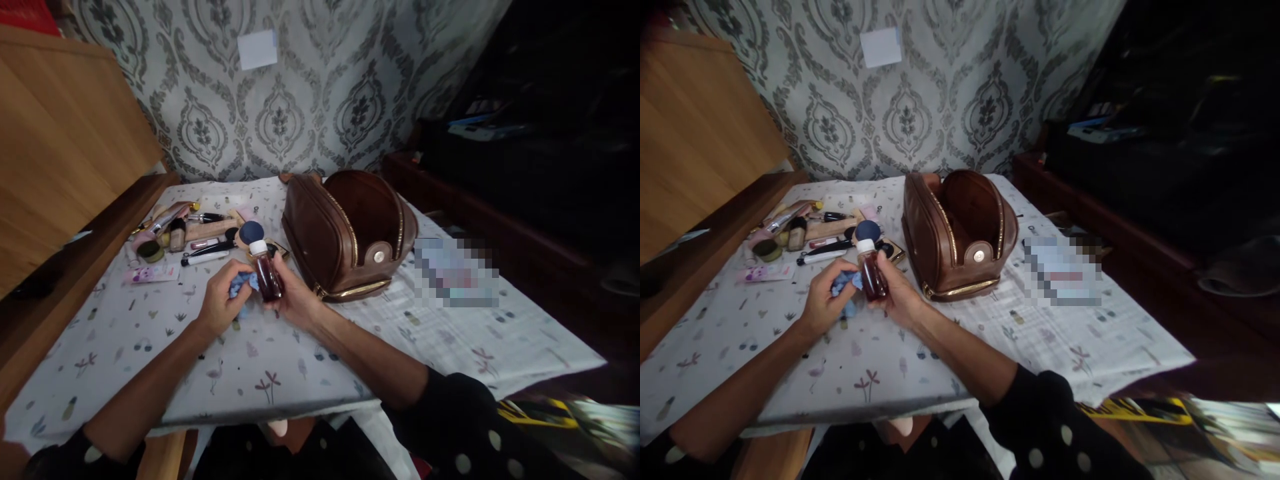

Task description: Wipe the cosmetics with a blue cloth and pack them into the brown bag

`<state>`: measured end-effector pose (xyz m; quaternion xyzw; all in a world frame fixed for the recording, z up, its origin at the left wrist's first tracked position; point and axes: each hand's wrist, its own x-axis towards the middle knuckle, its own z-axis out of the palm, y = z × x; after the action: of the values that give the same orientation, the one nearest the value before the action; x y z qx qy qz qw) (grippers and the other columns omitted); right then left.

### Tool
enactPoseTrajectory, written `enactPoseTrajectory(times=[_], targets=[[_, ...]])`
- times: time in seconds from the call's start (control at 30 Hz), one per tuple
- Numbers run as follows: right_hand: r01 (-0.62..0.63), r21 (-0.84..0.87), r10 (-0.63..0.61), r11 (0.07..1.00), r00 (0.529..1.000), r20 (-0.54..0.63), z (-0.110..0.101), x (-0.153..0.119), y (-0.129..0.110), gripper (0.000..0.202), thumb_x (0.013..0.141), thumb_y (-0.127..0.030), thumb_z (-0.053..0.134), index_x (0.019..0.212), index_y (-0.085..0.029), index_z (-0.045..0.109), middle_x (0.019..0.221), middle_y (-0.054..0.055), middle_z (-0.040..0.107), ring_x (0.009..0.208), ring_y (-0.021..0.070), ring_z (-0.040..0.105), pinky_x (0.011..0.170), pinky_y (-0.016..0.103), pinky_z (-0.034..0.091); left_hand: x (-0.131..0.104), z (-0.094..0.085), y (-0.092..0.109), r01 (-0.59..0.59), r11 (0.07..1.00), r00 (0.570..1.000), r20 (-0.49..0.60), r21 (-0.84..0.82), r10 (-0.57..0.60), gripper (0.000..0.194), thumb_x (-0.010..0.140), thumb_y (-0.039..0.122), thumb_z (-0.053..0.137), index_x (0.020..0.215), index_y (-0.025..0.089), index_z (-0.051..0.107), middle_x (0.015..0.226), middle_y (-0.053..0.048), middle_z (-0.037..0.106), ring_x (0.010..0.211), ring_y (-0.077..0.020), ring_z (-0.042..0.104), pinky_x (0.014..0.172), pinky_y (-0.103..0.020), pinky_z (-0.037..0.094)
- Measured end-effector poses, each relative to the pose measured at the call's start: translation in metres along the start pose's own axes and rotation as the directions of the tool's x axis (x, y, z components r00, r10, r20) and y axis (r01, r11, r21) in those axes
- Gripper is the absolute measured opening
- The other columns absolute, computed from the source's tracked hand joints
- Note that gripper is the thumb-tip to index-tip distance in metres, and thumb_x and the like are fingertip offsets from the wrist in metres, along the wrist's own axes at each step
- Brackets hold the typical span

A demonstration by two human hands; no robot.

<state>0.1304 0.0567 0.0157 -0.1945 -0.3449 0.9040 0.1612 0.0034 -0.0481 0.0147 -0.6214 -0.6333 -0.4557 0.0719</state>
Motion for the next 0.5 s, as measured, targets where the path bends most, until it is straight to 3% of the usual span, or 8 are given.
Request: enactPoseTrajectory(times=[0.13, 0.3, 0.37, 0.5], targets=[[0.123, -0.134, -0.107, 0.983, 0.987, 0.121, 0.002, -0.008, 0.000, 0.062, 0.056, -0.050, 0.092, 0.103, -0.019, 0.066, 0.080, -0.004, 0.059, 0.066, 0.0088, 0.055, 0.045, 0.015, 0.048, -0.003, -0.002, -0.003, 0.073, 0.997, 0.997, -0.018, 0.001, -0.073, 0.011, 0.090, 0.023, 0.057, 0.098, 0.021, 0.063, 0.087, 0.000, 0.068, 0.076, -0.0144, 0.063, 0.069, -0.025, 0.051], [0.118, -0.215, -0.080, 0.969, 0.981, 0.179, 0.003, -0.010, 0.000, 0.066, 0.056, -0.053, 0.090, 0.108, -0.021, 0.066, 0.079, -0.004, 0.056, 0.066, 0.0093, 0.052, 0.049, 0.017, 0.046, -0.003, -0.006, -0.003, 0.189, 0.982, 0.971, -0.149, 0.000, -0.187, 0.030, 0.089, 0.036, 0.060, 0.115, 0.022, 0.063, 0.110, -0.005, 0.069, 0.100, -0.0212, 0.066, 0.089, -0.031, 0.053], [0.084, -0.215, -0.042, 0.973, 0.980, 0.192, 0.001, -0.007, 0.001, 0.069, 0.053, -0.052, 0.092, 0.109, -0.021, 0.066, 0.080, -0.004, 0.057, 0.068, 0.0101, 0.053, 0.052, 0.019, 0.049, -0.002, -0.008, -0.003, 0.241, 0.970, 0.963, -0.114, -0.020, -0.242, 0.035, 0.091, 0.040, 0.057, 0.120, 0.022, 0.065, 0.121, -0.006, 0.069, 0.114, -0.0243, 0.064, 0.101, -0.035, 0.050], [0.017, -0.209, 0.032, 0.978, 0.973, 0.229, -0.003, -0.004, 0.000, 0.063, 0.050, -0.053, 0.093, 0.096, -0.020, 0.066, 0.077, -0.003, 0.059, 0.066, 0.0106, 0.054, 0.053, 0.020, 0.051, 0.001, -0.011, -0.009, 0.377, 0.921, 0.924, -0.032, -0.099, -0.382, 0.035, 0.087, 0.047, 0.060, 0.117, 0.030, 0.070, 0.122, 0.002, 0.072, 0.121, -0.0271, 0.063, 0.107, -0.037, 0.049]])
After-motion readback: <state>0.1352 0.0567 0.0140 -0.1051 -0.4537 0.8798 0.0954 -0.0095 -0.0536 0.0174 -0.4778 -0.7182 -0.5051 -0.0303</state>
